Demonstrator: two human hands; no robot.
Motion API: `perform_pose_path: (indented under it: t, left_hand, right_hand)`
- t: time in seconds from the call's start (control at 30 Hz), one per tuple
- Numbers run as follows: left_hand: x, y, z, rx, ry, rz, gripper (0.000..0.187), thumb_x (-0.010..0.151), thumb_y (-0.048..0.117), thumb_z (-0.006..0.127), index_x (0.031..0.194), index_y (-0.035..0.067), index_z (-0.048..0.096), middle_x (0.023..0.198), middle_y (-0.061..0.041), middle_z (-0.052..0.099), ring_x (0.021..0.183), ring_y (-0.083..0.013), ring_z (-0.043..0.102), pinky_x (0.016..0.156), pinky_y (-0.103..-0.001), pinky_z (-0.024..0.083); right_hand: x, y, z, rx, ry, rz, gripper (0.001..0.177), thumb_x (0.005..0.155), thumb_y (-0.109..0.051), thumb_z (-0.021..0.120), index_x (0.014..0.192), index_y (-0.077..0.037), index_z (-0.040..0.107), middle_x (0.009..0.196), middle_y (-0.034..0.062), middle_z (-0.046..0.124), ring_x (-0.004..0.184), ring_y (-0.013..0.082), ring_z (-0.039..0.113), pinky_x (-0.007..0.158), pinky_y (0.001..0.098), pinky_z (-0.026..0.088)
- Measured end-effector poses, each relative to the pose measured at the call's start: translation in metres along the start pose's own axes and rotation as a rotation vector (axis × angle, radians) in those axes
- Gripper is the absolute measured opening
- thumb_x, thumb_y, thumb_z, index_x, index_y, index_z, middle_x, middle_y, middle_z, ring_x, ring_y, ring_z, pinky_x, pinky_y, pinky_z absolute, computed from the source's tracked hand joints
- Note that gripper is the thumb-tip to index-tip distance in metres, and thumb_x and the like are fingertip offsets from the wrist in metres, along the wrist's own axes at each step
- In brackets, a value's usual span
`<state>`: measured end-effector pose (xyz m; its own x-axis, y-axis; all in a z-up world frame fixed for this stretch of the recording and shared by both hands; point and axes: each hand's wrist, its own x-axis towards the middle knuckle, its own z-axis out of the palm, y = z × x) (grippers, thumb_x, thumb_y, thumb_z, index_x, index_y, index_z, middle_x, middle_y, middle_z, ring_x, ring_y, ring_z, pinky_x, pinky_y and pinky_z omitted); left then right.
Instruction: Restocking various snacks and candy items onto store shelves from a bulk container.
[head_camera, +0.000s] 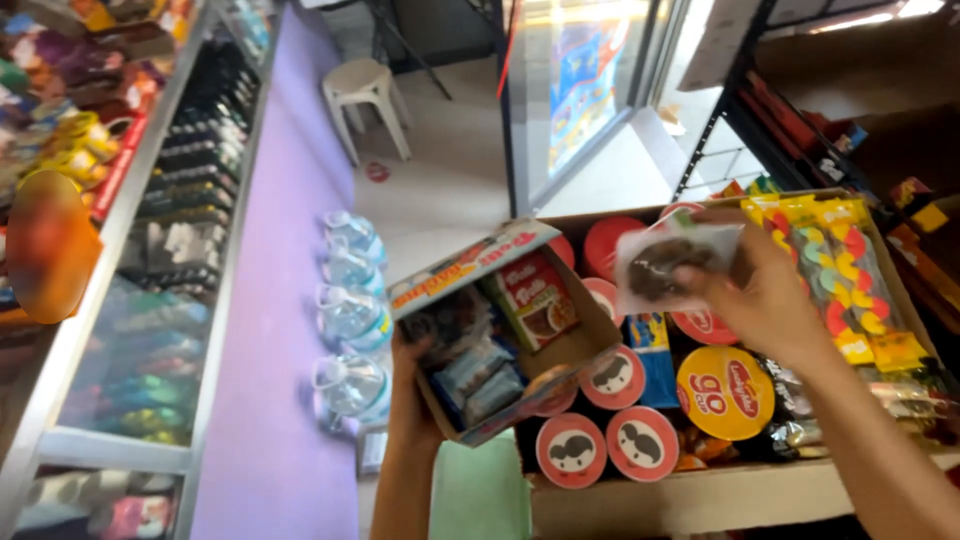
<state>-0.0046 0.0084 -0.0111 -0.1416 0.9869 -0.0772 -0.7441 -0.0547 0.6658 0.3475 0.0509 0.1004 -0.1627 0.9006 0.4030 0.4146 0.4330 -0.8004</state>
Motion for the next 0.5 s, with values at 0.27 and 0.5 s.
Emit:
perform_pose_path:
  t: [0.27, 0.5]
  left_hand:
    - [0.021, 0.007, -0.003, -0.106, 0.046, -0.066, 0.063, 0.084, 0.027, 0.068, 0.144, 0.018, 0.05, 0.131, -0.01, 0.063, 0.115, -0.0304, 0.061, 0.096, -0.046, 0.054]
    - [0.033, 0.002, 0.008, -0.004, 0.049, 0.064, 0.067, 0.081, 0.023, 0.069, 0.145, 0.019, 0.048, 0.134, -0.009, 0.061, 0.118, -0.0285, 0.06, 0.099, -0.044, 0.052]
  right_hand:
    - [-0.036, 0.132, 0.003, -0.4, -0.046, 0.345, 0.039, 0.087, -0.032, 0.071, 0.114, -0.005, 0.062, 0.092, 0.0162, 0.076, 0.082, 0.03, 0.077, 0.072, 0.0415, 0.057]
    - [-0.052, 0.115, 0.049, -0.466, 0.192, 0.159, 0.043, 0.082, -0.025, 0.075, 0.11, 0.002, 0.057, 0.101, 0.0255, 0.063, 0.098, 0.0464, 0.061, 0.08, 0.0521, 0.048]
